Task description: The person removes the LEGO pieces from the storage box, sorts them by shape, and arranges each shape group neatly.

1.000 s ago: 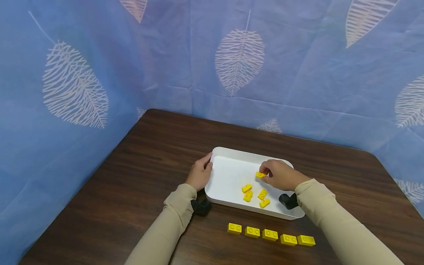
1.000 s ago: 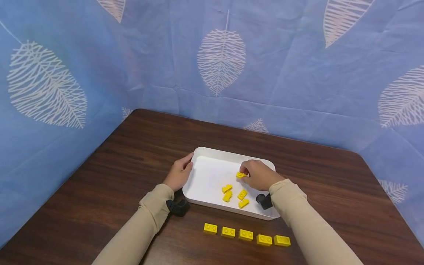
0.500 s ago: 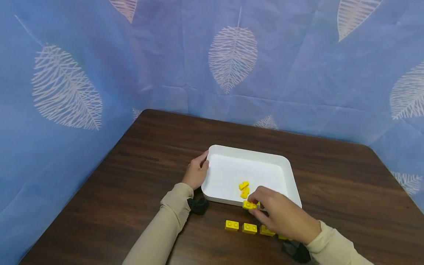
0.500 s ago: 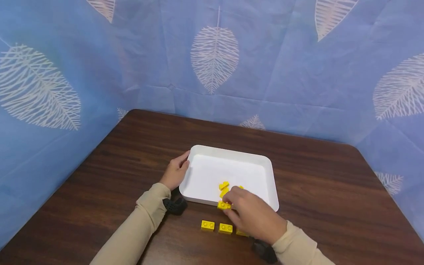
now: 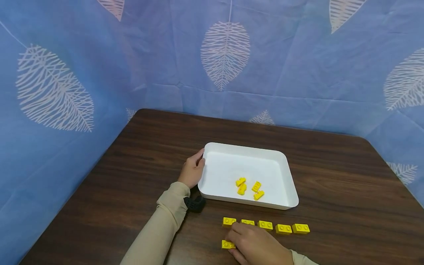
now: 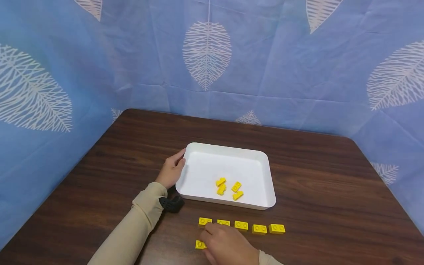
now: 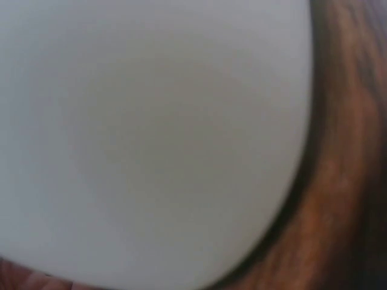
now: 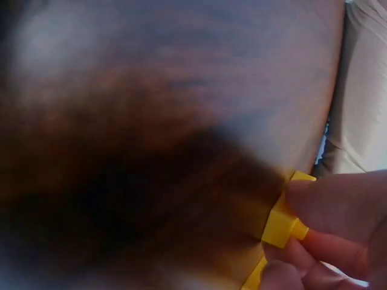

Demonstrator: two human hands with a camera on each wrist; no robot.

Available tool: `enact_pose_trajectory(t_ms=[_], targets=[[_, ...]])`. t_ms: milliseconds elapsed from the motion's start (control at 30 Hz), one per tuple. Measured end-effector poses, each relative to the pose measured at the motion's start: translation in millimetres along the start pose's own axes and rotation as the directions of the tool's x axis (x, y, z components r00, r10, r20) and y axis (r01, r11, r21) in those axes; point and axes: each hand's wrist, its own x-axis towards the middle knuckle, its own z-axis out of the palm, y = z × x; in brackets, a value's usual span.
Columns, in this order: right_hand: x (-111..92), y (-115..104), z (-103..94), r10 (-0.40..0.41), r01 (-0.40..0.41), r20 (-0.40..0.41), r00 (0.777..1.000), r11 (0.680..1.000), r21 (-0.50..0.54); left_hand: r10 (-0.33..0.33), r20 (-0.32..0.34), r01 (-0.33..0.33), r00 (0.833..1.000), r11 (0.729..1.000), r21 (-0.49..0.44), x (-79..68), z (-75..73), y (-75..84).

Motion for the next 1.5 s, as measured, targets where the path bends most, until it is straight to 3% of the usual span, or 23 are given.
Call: enact_pose_trajectory(t_ms=[267,433,533,733,1133,1367,1500], targets=[[4.3,-1.9,-3.0,0.063,-0.066,0.055,0.997,0.996,0.059,0.011,-0.009,-0.011,1.000,1.000,-0.004,0.1,-3.3,-0.1],[2.8,-2.0,-15.5,0.071,-0.069,-0.010,0.997,0.993,0.099,0.004,-0.013,-0.004,1.000,1.000,-0.009,-0.8,-6.0,0.2],[3.0,2.1,-29.1,0.131,-0.124,-0.043,0.990,0.983,0.133,0.002,-0.015,-0.002,1.000,1.000,-0.009,-1.2,-7.2,0.6],[6.8,22.5,-57.1,0.199,-0.191,-0.111,0.974,0.979,0.076,0.000,-0.013,0.000,1.000,1.000,-0.008,-1.7,-7.2,2.9],[31.0,69.6,-83.2,0.242,-0.238,-0.042,0.969,0.969,0.070,0.000,-0.002,0.000,1.000,1.000,-0.012,0.4,-2.1,-1.7],[55.8,99.5,-85.2,0.280,-0.290,0.090,0.956,0.948,0.132,0.016,0.010,-0.016,1.000,1.000,-0.018,-0.9,-3.6,-1.5],[67.9,116.4,-85.1,0.303,-0.346,0.212,0.929,0.916,0.203,0.018,0.012,-0.018,1.000,1.000,-0.020,-0.7,-4.8,-0.6]])
